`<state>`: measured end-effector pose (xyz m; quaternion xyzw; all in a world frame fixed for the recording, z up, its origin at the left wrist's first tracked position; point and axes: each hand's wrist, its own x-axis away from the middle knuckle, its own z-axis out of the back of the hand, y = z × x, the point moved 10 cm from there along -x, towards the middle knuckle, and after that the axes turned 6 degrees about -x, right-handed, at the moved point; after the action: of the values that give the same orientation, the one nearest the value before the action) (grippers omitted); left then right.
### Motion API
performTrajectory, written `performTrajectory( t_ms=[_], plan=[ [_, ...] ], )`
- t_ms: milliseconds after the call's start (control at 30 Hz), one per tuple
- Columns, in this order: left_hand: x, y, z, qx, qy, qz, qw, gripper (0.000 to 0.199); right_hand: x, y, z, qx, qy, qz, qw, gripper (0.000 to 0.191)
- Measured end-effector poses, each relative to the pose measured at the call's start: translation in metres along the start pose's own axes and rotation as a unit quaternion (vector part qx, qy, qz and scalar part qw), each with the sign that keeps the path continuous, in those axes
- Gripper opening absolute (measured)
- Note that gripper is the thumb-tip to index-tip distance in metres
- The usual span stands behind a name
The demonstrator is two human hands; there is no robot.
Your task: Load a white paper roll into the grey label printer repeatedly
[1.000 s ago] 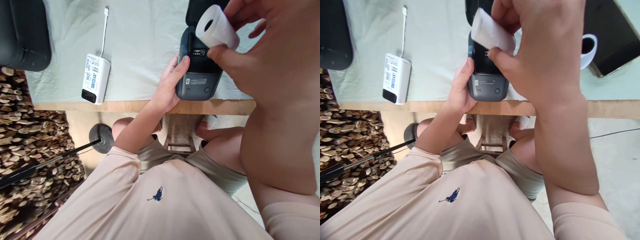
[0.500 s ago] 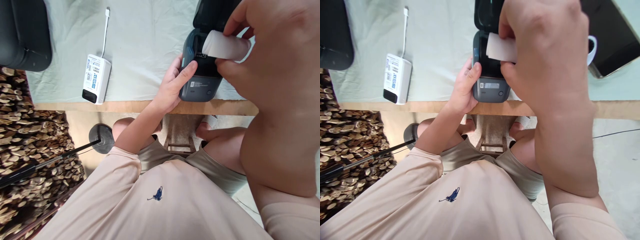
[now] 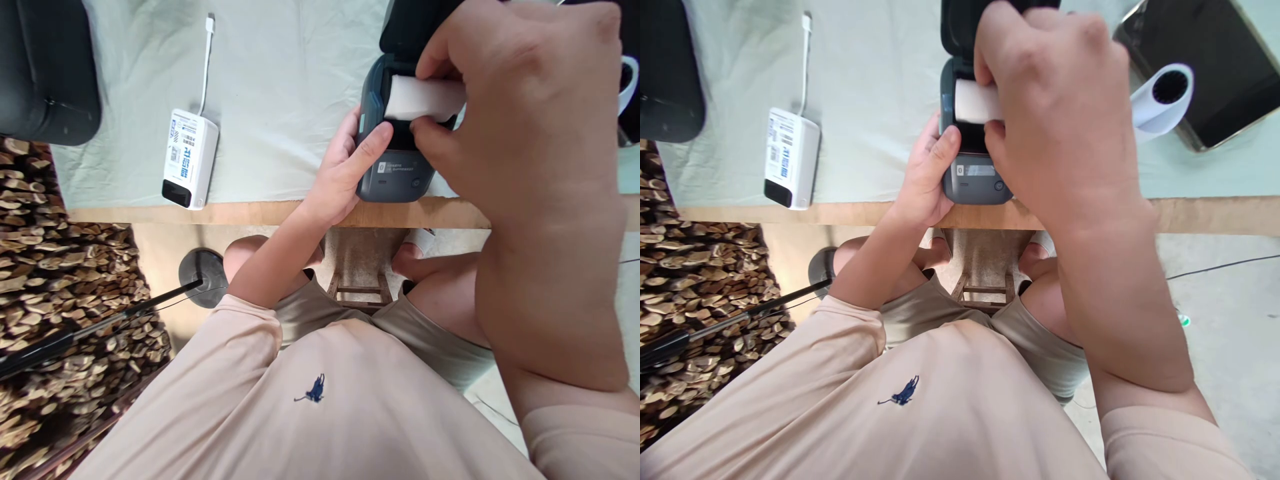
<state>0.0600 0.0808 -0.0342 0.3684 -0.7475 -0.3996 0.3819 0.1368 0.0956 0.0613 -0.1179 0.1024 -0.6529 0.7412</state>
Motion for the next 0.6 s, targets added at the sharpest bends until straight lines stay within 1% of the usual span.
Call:
performTrajectory(
  t_ms=[133, 300, 367, 467, 533, 600],
  plan=[
    [0.0002, 0.0039, 0.0001, -0.006, 0.003, -0.019, 1.000, 0.035, -0.0003, 0.0014, -0.0018, -0.007, -0.004, -0.004, 1.000, 0.029],
    [-0.0012, 0.0025, 0.0037, 0.017, 0.022, -0.012, 1.000, 0.033, -0.0021, 0.0029, -0.0012, -0.008, 0.007, 0.004, 1.000, 0.030],
    [-0.0018, 0.0014, 0.0026, 0.043, 0.019, -0.003, 0.999, 0.029, -0.0043, 0.0020, -0.0043, -0.013, 0.013, 0.019, 1.000, 0.030],
    [-0.0025, -0.0009, 0.0028, 0.077, 0.021, 0.013, 0.997, 0.023, -0.0071, -0.0007, -0.0070, -0.028, 0.038, 0.051, 0.998, 0.032],
    [-0.0028, 0.0008, 0.0033, 0.095, 0.016, 0.007, 0.995, 0.023, -0.0074, -0.0019, -0.0070, -0.034, 0.052, 0.066, 0.996, 0.032],
    [-0.0029, 0.0017, 0.0036, 0.099, 0.009, 0.005, 0.995, 0.026, -0.0063, -0.0041, -0.0069, -0.040, 0.053, 0.080, 0.995, 0.030]
  ],
)
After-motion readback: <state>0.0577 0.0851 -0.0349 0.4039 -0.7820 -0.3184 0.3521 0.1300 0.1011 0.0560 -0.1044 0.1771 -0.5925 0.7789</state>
